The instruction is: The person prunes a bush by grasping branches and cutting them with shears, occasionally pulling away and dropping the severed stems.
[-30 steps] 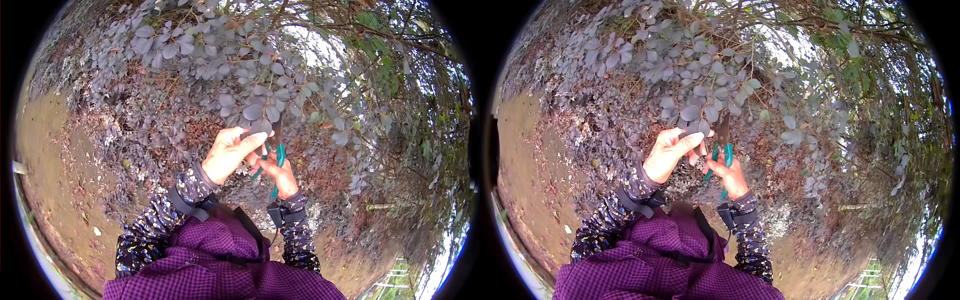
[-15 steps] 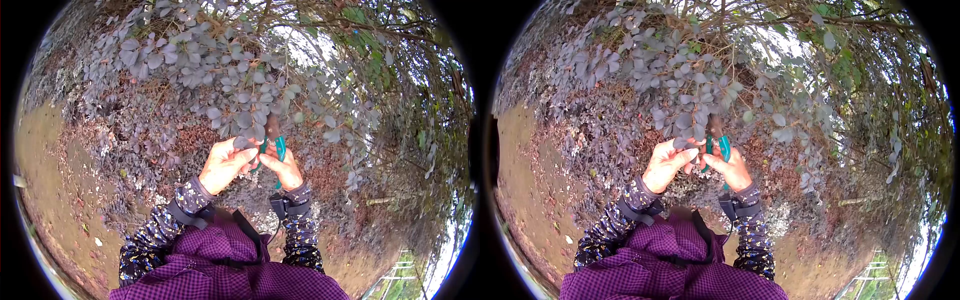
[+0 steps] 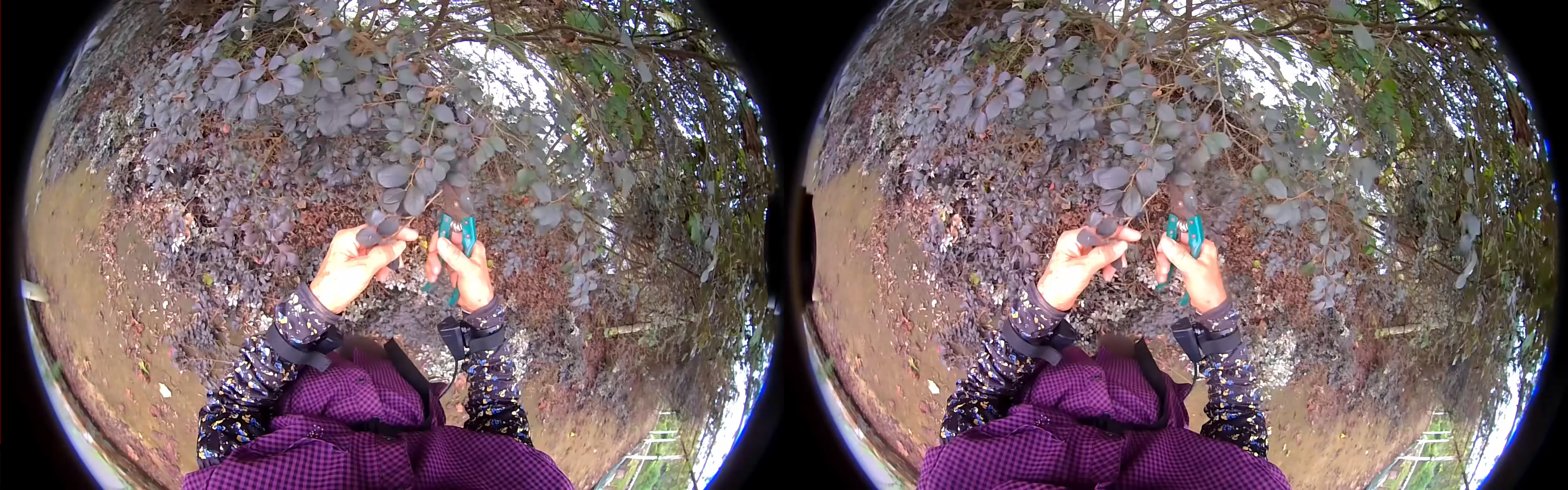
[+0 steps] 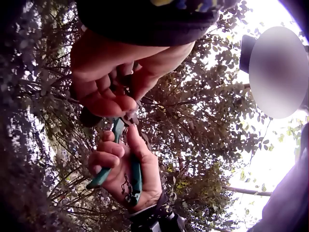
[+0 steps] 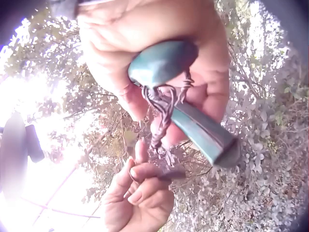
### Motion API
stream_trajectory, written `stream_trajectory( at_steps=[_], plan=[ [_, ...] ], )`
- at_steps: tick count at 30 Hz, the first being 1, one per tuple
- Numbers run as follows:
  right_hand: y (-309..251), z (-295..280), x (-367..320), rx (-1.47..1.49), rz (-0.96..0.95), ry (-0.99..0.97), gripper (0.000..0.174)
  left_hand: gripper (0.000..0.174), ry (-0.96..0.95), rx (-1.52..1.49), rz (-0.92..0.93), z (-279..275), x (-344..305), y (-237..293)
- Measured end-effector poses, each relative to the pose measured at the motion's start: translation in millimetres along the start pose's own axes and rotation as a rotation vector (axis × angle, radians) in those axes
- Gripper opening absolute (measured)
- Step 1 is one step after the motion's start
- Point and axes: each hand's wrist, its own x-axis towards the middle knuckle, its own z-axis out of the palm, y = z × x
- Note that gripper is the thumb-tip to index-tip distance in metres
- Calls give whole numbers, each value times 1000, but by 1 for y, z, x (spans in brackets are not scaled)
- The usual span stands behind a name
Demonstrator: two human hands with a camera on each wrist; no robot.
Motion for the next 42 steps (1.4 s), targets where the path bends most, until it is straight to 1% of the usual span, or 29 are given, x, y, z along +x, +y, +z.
stream_trajectory(
  at_steps=[2, 3, 4, 5, 6, 7, 9, 10, 11, 13, 15, 17, 19, 21, 23, 24, 25, 27, 28, 29, 31, 32, 33, 35, 36, 37, 39, 40, 42],
  plan=[
    [7, -1, -2, -46, -87, 39, 22, 24, -135, 103, -178, -11, -6, -3],
    [13, -10, -1, -85, -62, 43, 23, 27, -176, 141, -273, -15, -5, -11],
    [18, -14, -3, -125, -49, 55, 23, 34, -218, 177, -305, -19, -8, -15],
    [25, -19, -6, -165, -33, 68, 22, 42, -225, 199, -386, -22, -11, -19],
    [35, -26, -11, -184, 35, 72, 21, 45, -204, 283, -451, -23, -15, -21],
    [41, -29, -13, -171, 44, 57, 21, 48, -179, 368, -516, -25, -16, -22],
    [52, -35, -22, -181, 114, 60, 20, 51, -152, 359, -443, -30, -13, -24],
    [54, -37, -28, -179, 131, 62, 20, 44, -119, 399, -381, -34, -11, -27],
    [58, -39, -32, -178, 147, 64, 19, 44, -107, 413, -374, -37, -7, -24],
    [68, -43, -42, -126, 165, 80, 17, 35, -29, 299, -294, -38, 0, -13],
    [72, -46, -50, -93, 161, 76, 17, 21, 60, 331, -94, -33, 8, 11],
    [73, -40, -56, -85, 153, 95, 18, 17, 126, 346, 99, -32, 12, 46],
    [74, -34, -63, -62, 182, 110, 18, 16, 179, 368, 219, -29, 20, 72],
    [79, -24, -64, -51, 176, 70, 17, 20, 202, 387, 261, -30, 33, 84],
    [81, -8, -58, 1, 216, 47, 17, 24, 180, 567, 367, -29, 53, 86],
    [77, -2, -51, -16, 232, 16, 16, 32, 161, 578, 361, -33, 71, 79],
    [74, 4, -45, -53, 226, -6, 15, 42, 160, 680, 382, -39, 83, 74],
    [80, 12, -34, -78, 186, -22, 14, 54, 232, 796, 426, -48, 100, 61],
    [69, 18, -26, -73, 206, -15, 15, 59, 295, 846, 453, -52, 110, 53],
    [68, 21, -18, -120, 159, -1, 15, 59, 285, 839, 452, -52, 116, 50],
    [68, 26, 2, -47, 166, 47, 16, 61, 227, 570, 413, -57, 124, 46],
    [65, 24, 12, -62, 180, 64, 16, 55, 222, 602, 295, -57, 126, 46],
    [61, 22, 22, -79, 192, 79, 17, 55, 220, 593, 293, -55, 126, 44],
    [58, 18, 41, -92, 188, 109, 19, 43, 185, 490, 292, -50, 122, 46],
    [57, 12, 48, -98, 183, 131, 20, 29, 171, 524, 246, -52, 120, 47],
    [54, 6, 55, -103, 178, 151, 20, 29, 171, 519, 244, -52, 117, 47],
    [46, -9, 65, -65, 155, 147, 21, 22, 191, 423, 160, -53, 112, 45],
    [40, -14, 69, -84, 147, 160, 22, 19, 188, 503, 142, -58, 110, 40],
    [34, -14, 72, -117, 108, 137, 22, 17, 139, 412, 107, -68, 97, 24]
  ],
)
